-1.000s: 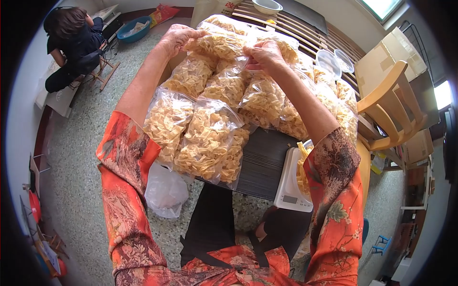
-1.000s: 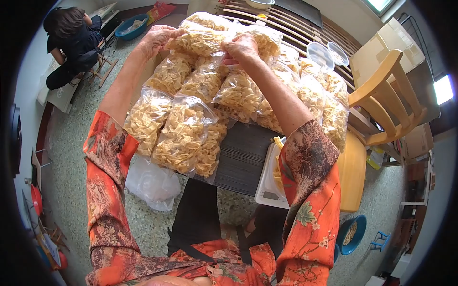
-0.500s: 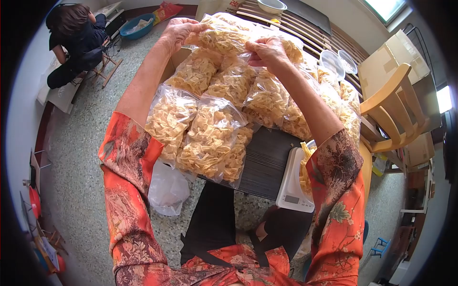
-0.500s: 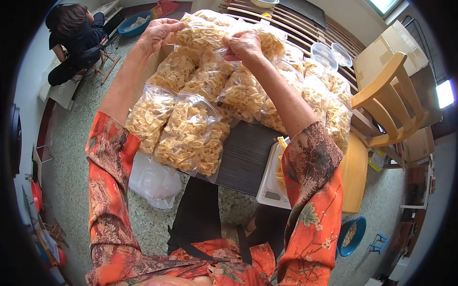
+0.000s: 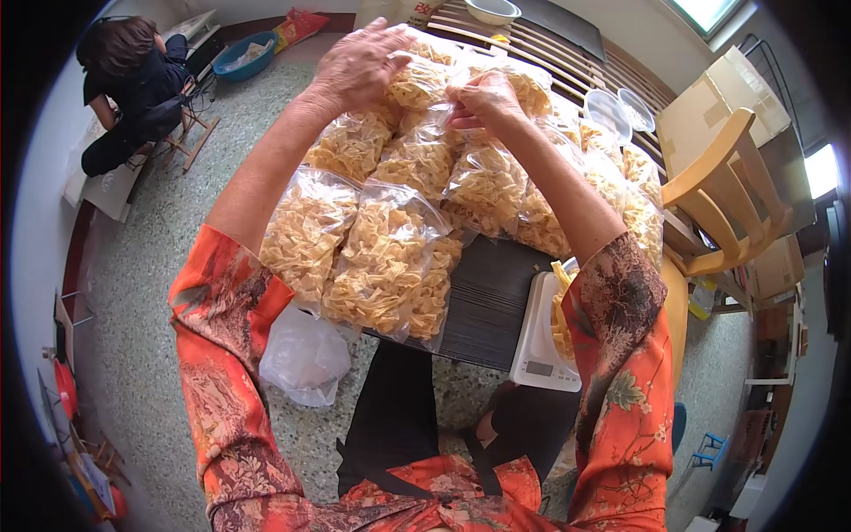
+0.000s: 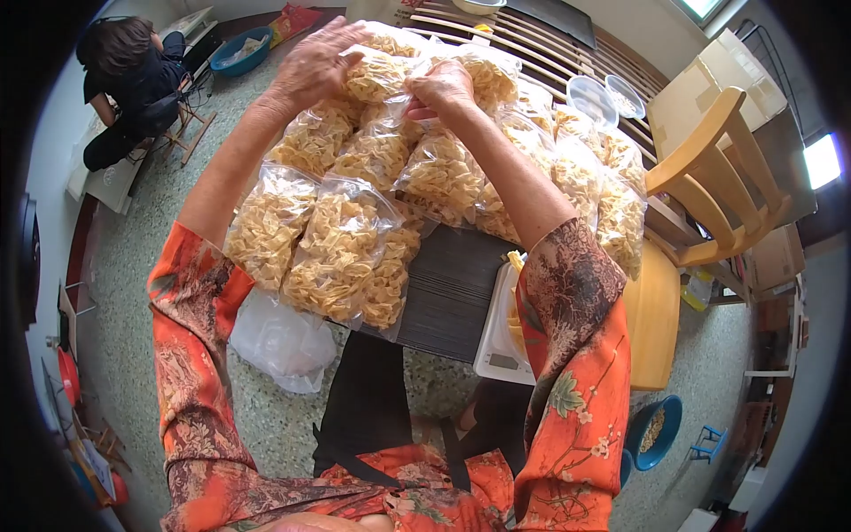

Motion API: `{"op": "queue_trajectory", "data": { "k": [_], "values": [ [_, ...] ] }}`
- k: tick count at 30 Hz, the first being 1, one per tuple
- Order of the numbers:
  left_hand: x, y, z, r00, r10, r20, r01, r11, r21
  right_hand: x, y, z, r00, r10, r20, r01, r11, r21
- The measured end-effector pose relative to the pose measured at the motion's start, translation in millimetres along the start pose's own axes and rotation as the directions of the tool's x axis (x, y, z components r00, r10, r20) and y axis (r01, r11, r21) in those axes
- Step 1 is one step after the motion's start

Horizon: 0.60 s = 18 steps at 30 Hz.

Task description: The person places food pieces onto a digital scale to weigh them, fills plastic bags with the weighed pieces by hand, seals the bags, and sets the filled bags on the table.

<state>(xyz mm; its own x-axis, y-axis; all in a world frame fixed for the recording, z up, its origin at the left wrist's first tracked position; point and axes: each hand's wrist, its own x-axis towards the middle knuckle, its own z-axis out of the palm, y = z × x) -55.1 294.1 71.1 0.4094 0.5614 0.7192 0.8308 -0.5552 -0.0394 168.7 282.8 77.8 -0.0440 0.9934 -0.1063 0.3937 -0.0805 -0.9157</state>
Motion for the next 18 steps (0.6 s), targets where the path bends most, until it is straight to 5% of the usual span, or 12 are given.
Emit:
{"op": "queue_trajectory", "data": {
  "k": [3,6,9,15,18],
  "values": [
    [7,20,3,0.92,0.016,0.391,-0.093,0.98,0.177,0,-4,-1,0.999,0.032,0.036,-0.031,0.999,-0.041],
    [6,21,11,0.916,0.024,0.4,-0.043,0.998,0.037,1,-3,-9,0.995,0.064,0.071,-0.066,0.997,0.029],
    [2,21,17,0.912,0.003,0.41,-0.022,0.999,0.041,7,-10,-35,0.998,0.029,0.062,-0.02,0.99,-0.143],
    [-2,30,17,0.88,-0.049,0.472,-0.018,0.99,0.137,4,-16,-95,0.942,-0.288,-0.171,0.225,0.922,-0.316],
    [0,28,19,0.904,-0.018,0.427,-0.047,0.989,0.141,6,-10,-117,0.861,-0.394,-0.322,0.152,0.803,-0.577]
  ]
}}
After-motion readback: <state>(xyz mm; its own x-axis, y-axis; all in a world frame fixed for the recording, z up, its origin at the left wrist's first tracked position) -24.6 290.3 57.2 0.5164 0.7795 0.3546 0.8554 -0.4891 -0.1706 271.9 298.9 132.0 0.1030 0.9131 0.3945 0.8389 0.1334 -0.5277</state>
